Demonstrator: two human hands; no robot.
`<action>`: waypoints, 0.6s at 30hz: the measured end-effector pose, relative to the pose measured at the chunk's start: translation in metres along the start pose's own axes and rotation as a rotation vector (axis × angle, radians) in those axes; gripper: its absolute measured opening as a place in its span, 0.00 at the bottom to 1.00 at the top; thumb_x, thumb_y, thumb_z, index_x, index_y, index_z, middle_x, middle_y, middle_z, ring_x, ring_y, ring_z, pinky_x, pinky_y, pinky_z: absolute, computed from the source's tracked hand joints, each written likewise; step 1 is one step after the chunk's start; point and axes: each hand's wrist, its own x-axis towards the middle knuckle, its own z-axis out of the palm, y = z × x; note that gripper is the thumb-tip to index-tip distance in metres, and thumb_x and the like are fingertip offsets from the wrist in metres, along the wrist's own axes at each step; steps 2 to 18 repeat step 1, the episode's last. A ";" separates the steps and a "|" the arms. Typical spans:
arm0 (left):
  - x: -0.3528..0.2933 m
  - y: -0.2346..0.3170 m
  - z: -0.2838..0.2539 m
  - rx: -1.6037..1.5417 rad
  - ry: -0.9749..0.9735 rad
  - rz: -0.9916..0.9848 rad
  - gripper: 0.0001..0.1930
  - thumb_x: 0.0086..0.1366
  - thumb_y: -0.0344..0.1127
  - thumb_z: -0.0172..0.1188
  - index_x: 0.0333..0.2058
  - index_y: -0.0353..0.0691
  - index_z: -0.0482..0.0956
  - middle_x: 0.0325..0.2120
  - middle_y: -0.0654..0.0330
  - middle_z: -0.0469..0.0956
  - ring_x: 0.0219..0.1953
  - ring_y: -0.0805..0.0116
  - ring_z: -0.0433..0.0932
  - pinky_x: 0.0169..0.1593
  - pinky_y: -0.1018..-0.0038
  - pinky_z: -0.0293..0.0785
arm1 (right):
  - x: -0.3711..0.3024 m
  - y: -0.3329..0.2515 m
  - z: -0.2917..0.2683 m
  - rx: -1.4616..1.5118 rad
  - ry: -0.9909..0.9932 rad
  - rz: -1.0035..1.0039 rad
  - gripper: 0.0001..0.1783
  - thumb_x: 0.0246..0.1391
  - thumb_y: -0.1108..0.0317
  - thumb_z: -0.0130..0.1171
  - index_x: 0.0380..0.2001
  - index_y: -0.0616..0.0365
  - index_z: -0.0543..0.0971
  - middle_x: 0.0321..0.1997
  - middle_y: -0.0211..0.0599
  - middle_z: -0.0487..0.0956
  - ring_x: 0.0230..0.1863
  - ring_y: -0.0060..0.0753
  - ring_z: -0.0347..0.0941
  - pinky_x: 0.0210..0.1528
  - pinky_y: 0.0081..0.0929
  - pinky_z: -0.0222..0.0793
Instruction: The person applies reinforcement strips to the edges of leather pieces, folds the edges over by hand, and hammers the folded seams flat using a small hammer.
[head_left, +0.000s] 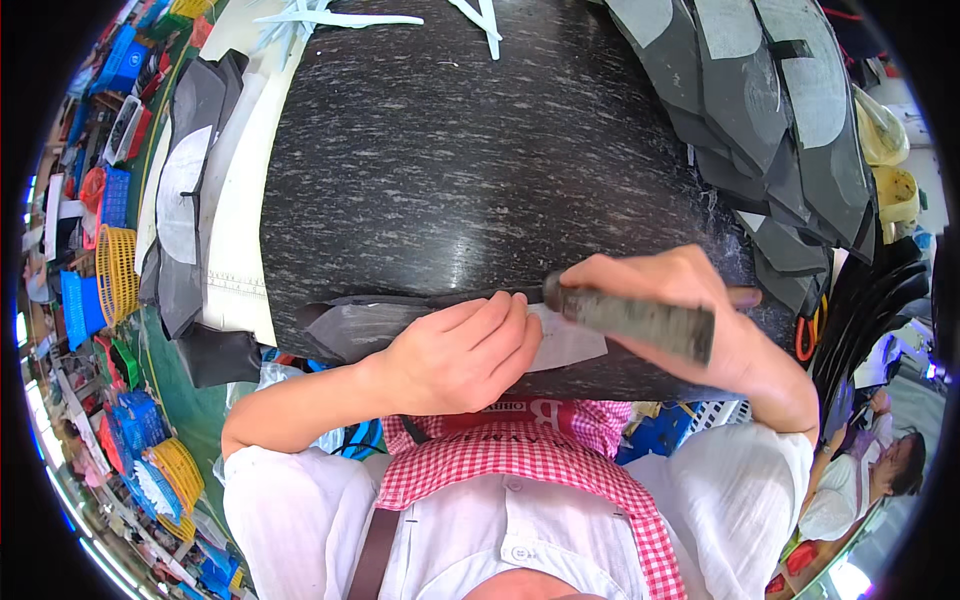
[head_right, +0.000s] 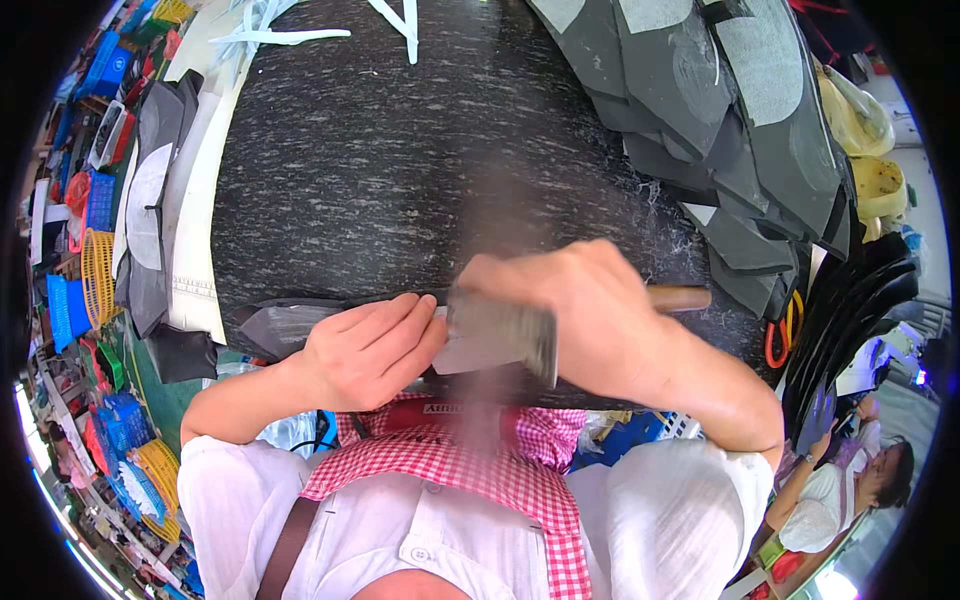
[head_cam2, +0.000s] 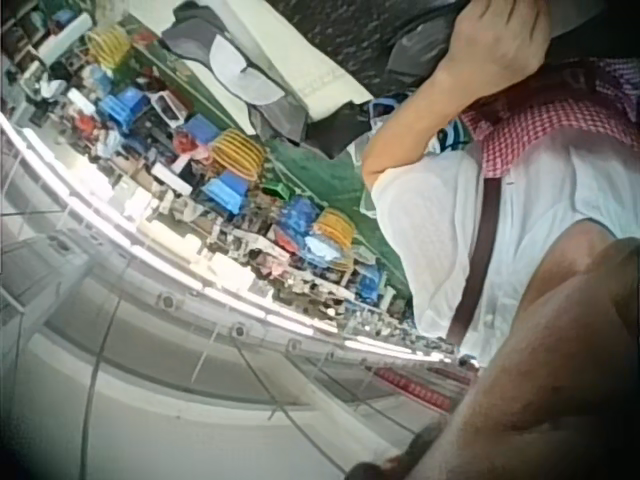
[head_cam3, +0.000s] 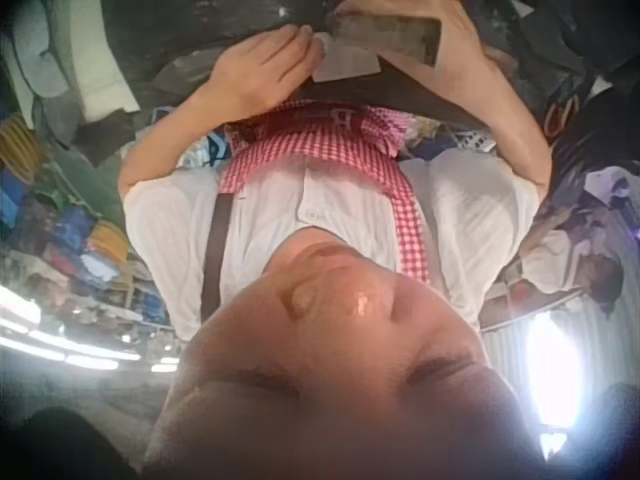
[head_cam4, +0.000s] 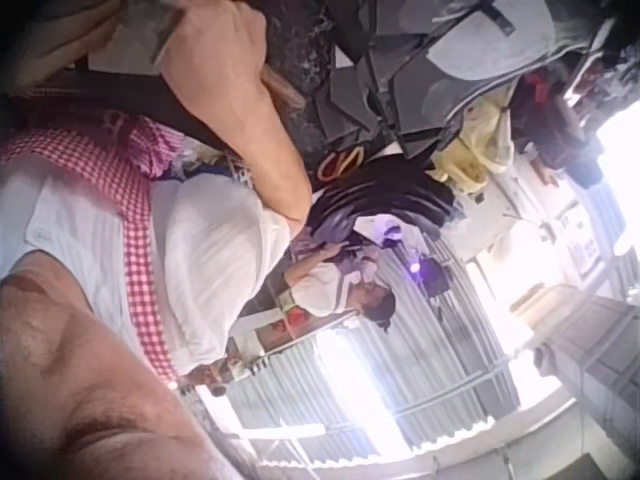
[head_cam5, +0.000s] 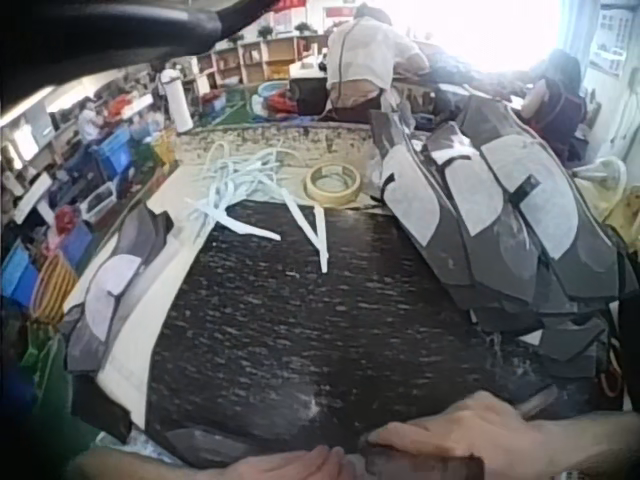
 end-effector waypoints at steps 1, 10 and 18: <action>0.001 0.001 -0.002 0.012 -0.015 0.004 0.17 0.49 0.31 0.65 0.39 0.35 0.84 0.41 0.50 0.83 0.44 0.59 0.83 0.46 0.73 0.82 | -0.002 0.011 0.001 -0.045 0.030 -0.043 0.29 0.42 0.65 0.68 0.53 0.51 0.78 0.36 0.49 0.84 0.37 0.53 0.83 0.40 0.40 0.79; 0.001 0.001 -0.002 0.012 -0.015 0.004 0.17 0.49 0.31 0.65 0.39 0.35 0.84 0.41 0.50 0.83 0.44 0.59 0.83 0.46 0.73 0.82 | -0.002 0.011 0.001 -0.045 0.030 -0.043 0.29 0.42 0.65 0.68 0.53 0.51 0.78 0.36 0.49 0.84 0.37 0.53 0.83 0.40 0.40 0.79; 0.001 0.001 -0.002 0.012 -0.015 0.004 0.17 0.49 0.31 0.65 0.39 0.35 0.84 0.41 0.50 0.83 0.44 0.59 0.83 0.46 0.73 0.82 | -0.002 0.011 0.001 -0.045 0.030 -0.043 0.29 0.42 0.65 0.68 0.53 0.51 0.78 0.36 0.49 0.84 0.37 0.53 0.83 0.40 0.40 0.79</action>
